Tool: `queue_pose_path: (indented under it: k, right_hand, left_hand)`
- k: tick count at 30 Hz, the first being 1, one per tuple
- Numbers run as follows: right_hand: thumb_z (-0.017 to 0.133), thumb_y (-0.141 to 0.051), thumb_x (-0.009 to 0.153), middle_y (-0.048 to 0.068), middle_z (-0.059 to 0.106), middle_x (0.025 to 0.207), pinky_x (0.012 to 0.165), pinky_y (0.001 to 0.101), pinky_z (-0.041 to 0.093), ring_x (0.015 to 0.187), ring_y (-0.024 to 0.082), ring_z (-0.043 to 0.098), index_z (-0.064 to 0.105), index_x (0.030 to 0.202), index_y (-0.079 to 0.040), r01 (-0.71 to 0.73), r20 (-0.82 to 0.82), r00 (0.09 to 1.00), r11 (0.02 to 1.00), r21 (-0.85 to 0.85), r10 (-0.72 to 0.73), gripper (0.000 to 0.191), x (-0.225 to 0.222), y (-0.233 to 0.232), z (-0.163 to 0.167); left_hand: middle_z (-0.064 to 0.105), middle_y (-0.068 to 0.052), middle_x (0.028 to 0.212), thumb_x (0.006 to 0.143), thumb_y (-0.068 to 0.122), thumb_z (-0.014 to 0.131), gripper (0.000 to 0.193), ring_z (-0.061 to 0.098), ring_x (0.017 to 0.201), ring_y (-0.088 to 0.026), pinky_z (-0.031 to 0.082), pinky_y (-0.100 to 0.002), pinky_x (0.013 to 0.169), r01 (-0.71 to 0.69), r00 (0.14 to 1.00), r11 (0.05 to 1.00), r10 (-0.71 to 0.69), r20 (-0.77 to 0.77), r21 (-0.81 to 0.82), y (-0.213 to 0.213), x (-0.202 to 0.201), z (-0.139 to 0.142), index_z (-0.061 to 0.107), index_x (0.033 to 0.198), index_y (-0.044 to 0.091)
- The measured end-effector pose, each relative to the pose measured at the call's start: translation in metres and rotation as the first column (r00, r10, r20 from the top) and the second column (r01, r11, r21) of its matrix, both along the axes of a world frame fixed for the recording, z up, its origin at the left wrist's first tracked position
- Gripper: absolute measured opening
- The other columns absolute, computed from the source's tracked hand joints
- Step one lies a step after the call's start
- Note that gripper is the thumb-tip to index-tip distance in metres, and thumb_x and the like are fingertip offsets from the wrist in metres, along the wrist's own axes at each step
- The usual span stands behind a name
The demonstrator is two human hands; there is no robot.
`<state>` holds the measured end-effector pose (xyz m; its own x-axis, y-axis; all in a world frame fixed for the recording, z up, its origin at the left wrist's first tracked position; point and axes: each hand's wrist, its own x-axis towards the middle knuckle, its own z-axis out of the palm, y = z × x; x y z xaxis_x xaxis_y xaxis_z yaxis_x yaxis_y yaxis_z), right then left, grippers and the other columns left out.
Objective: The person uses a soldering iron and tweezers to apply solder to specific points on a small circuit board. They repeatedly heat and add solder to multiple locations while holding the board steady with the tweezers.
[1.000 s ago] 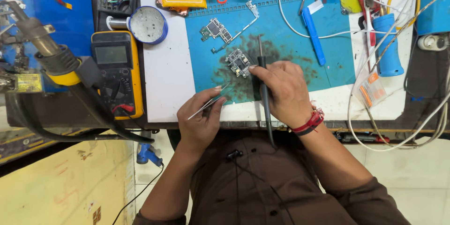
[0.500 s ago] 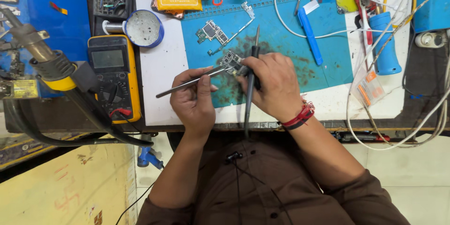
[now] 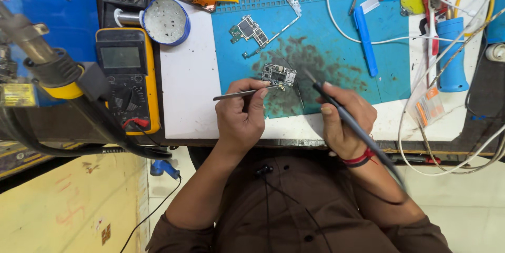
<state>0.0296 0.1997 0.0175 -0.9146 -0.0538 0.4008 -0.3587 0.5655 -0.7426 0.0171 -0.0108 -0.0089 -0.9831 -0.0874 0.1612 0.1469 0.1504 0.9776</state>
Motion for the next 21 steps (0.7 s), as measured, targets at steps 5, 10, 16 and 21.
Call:
queue_pose_path:
  k: [5, 10, 16, 21]
  right_hand:
    - [0.076, -0.011, 0.100, 0.016, 0.071, 0.094, 0.067, 0.0324, 0.051, 0.075, 0.026, 0.069, 0.066, 0.107, 0.001, -0.006, -0.056, 0.998, 1.000, 0.031, 0.007, 0.018, -0.002, 0.001, -0.008]
    - [0.068, -0.004, 0.099, 0.014, 0.071, 0.090, 0.062, 0.0314, 0.050, 0.073, 0.026, 0.067, 0.063, 0.097, 0.000, -0.029, -0.055, 0.998, 1.000, -0.009, 0.029, 0.007, -0.006, -0.006, -0.010]
    - [0.066, -0.003, 0.097, 0.012, 0.069, 0.083, 0.059, 0.0318, 0.050, 0.067, 0.025, 0.065, 0.060, 0.092, -0.002, -0.070, -0.068, 0.995, 0.997, 0.012, 0.071, 0.009, -0.007, -0.005, -0.008]
    - [0.067, -0.002, 0.097, 0.013, 0.069, 0.082, 0.059, 0.0316, 0.050, 0.067, 0.025, 0.065, 0.059, 0.093, -0.002, -0.098, -0.058, 0.993, 0.995, 0.012, 0.099, 0.009, -0.009, -0.007, -0.008]
  left_hand:
    - [0.073, -0.004, 0.092, 0.105, 0.009, 0.067, 0.011, 0.059, 0.068, -0.004, 0.048, -0.021, 0.062, 0.013, 0.999, 0.999, -0.011, 0.034, -0.043, 0.001, -0.003, 0.003, 0.063, 0.113, 0.001]
    - [0.071, -0.003, 0.089, 0.105, 0.009, 0.067, 0.011, 0.054, 0.066, -0.003, 0.044, -0.021, 0.058, 0.000, 0.998, 1.000, 0.002, 0.070, -0.028, 0.000, -0.002, 0.005, 0.063, 0.112, 0.001]
    - [0.070, -0.002, 0.087, 0.105, 0.009, 0.067, 0.010, 0.055, 0.065, -0.002, 0.045, -0.020, 0.057, 0.009, 0.999, 0.999, -0.006, 0.054, -0.044, 0.001, -0.003, 0.004, 0.063, 0.111, 0.002]
    - [0.072, -0.004, 0.089, 0.104, 0.008, 0.068, 0.008, 0.058, 0.064, -0.005, 0.046, -0.022, 0.057, -0.010, 0.999, 0.994, 0.014, 0.044, -0.107, 0.001, -0.003, 0.006, 0.064, 0.109, 0.003]
